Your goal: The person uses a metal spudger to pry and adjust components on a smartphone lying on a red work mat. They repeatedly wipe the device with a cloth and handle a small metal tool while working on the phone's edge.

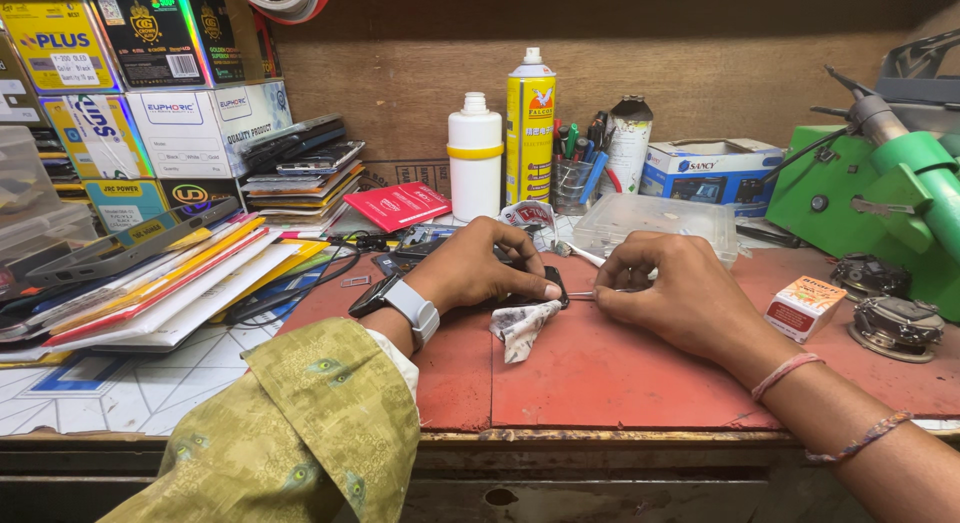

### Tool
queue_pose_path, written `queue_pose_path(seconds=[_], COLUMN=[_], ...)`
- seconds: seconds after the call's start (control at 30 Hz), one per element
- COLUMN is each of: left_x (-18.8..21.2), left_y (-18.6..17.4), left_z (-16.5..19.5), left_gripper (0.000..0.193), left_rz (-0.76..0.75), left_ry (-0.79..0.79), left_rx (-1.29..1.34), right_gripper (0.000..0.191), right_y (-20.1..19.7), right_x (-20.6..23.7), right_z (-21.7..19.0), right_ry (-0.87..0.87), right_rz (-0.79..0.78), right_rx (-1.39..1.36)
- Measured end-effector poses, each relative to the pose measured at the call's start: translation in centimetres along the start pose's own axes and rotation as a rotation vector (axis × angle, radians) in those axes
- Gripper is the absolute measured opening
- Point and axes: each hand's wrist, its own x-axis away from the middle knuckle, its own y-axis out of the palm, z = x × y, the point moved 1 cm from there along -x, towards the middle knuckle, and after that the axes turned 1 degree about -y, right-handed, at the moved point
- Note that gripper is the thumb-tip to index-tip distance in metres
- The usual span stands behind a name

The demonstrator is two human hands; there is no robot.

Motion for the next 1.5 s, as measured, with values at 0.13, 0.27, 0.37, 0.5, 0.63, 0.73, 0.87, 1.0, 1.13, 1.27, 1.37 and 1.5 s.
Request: queue_pose_path(seconds=[0.13, 0.27, 0.37, 0.5, 0.63, 0.73, 0.87, 1.0, 1.13, 1.27, 1.37, 1.5], left_x=[-0.01, 0.08, 0.02, 0.01, 0.04, -0.01, -0.06, -0.15, -0.1, -0.08, -0.02, 0.04], left_y=[0.13, 0.08, 0.11, 0.14, 0.09, 0.05, 0.12, 0.13, 0.07, 0.15, 0.11, 0.1], left_z=[-0.03, -0.08, -0.06, -0.1, -0.11, -0.1, -0.15, -0.17, -0.13, -0.03, 0.03, 0.06], left_gripper=[0.034, 0.034, 0.034, 0.034, 0.034, 0.034, 0.034, 0.034, 0.034, 0.034, 0.034, 0.034], left_rz=[-0.01, -0.007, -0.004, -0.004, -0.006, -0.006, -0.008, -0.009, -0.006, -0.003, -0.003, -0.006], left_ry=[0.039, 0.044, 0.044, 0.04, 0.049, 0.046, 0.046, 0.046, 0.049, 0.051, 0.042, 0.033], left_rx=[-0.001, -0.007, -0.009, -0.01, -0.019, -0.023, -0.016, -0.011, -0.02, -0.021, -0.015, -0.007], right_gripper=[0.021, 0.021, 0.02, 0.02, 0.021, 0.021, 0.02, 0.022, 0.021, 0.021, 0.02, 0.02], right_y=[-0.05, 0.02, 0.09, 0.12, 0.03, -0.04, -0.15, -0.17, -0.14, -0.09, 0.02, -0.01], right_x=[0.06, 0.06, -0.03, -0.07, 0.03, 0.07, 0.11, 0.02, -0.01, 0.0, -0.08, -0.07], right_z=[-0.04, -0.06, -0.08, -0.03, -0.02, -0.1, -0.18, -0.15, -0.08, 0.0, 0.0, 0.04], right_ry=[-0.022, -0.02, -0.052, -0.058, -0.021, -0.013, -0.033, -0.016, -0.003, -0.011, -0.023, -0.025], right_rz=[0.006, 0.01, 0.018, 0.017, 0.008, 0.007, 0.022, 0.0, 0.001, 0.011, 0.012, 0.014], right_rx=[-0.002, 0.01, 0.026, 0.023, 0.01, 0.008, -0.011, -0.001, -0.003, 0.008, 0.011, 0.005])
